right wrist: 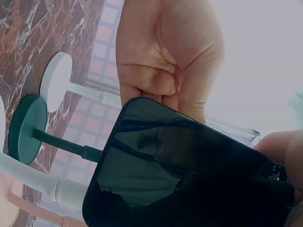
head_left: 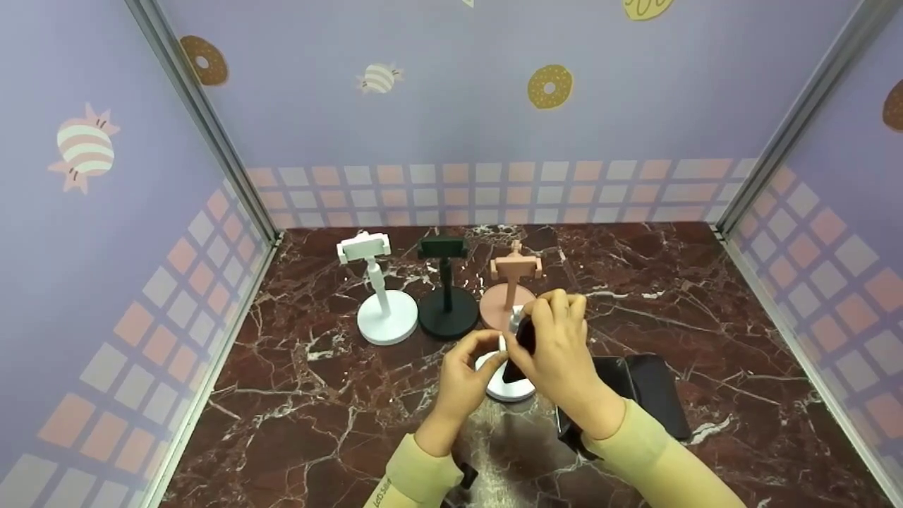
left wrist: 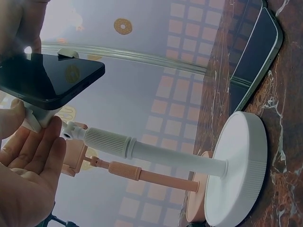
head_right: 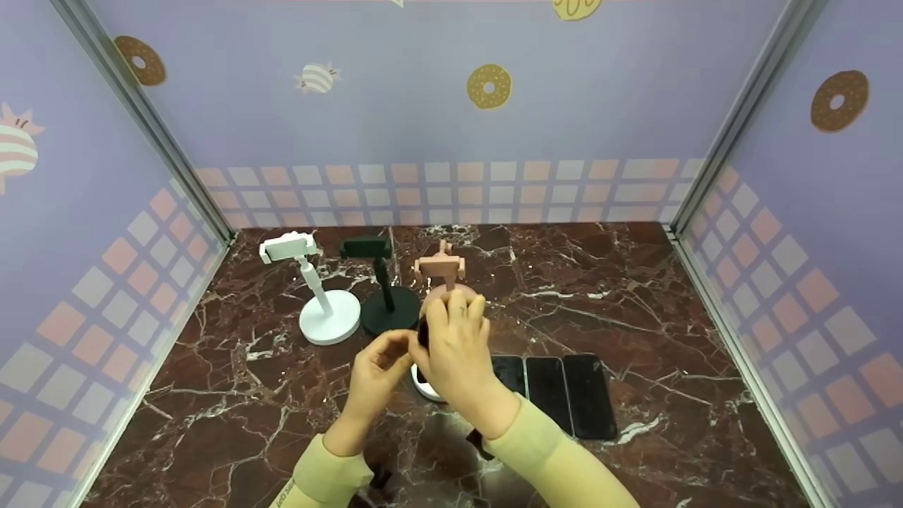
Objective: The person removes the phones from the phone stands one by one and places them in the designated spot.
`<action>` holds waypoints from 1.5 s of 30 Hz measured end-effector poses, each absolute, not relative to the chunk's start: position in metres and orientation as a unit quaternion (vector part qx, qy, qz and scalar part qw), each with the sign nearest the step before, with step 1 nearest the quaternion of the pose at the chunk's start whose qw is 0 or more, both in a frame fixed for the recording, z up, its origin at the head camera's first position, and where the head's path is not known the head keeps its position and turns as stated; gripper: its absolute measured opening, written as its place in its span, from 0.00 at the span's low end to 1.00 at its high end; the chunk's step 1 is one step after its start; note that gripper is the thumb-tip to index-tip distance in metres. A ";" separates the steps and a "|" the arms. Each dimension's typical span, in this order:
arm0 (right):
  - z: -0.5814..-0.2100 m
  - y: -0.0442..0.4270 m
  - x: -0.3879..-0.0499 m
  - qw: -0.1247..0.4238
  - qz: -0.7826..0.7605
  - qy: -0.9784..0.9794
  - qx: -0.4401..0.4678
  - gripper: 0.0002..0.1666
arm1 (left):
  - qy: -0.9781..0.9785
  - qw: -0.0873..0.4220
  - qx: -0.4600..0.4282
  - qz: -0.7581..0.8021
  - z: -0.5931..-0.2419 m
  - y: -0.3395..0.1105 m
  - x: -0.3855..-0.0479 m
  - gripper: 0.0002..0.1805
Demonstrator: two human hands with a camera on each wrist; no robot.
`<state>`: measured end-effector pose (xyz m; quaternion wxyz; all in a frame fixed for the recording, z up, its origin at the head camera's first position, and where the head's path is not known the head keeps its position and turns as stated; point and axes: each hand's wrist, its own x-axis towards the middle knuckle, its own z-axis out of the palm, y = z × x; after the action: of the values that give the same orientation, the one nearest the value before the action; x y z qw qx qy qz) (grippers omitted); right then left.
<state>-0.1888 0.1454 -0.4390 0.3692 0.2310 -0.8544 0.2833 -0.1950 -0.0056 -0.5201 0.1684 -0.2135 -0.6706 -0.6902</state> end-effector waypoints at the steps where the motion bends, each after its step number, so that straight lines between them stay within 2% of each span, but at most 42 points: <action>1: -0.439 0.145 -0.189 0.371 0.283 -0.853 0.233 0.22 | -0.669 0.167 -0.213 -0.692 -0.520 -0.006 -0.195 0.14; 23: -0.436 0.143 -0.190 0.367 0.276 -0.851 0.254 0.24 | -0.665 0.178 -0.240 -0.684 -0.523 -0.008 -0.198 0.14; 45: -0.428 0.141 -0.189 0.377 0.288 -0.840 0.264 0.24 | -0.657 0.171 -0.228 -0.698 -0.521 -0.008 -0.196 0.14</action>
<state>-0.1895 0.1413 -0.4285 0.3767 0.2635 -0.8402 0.2876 -0.1959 -0.0077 -0.5208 0.1708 -0.2278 -0.6570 -0.6981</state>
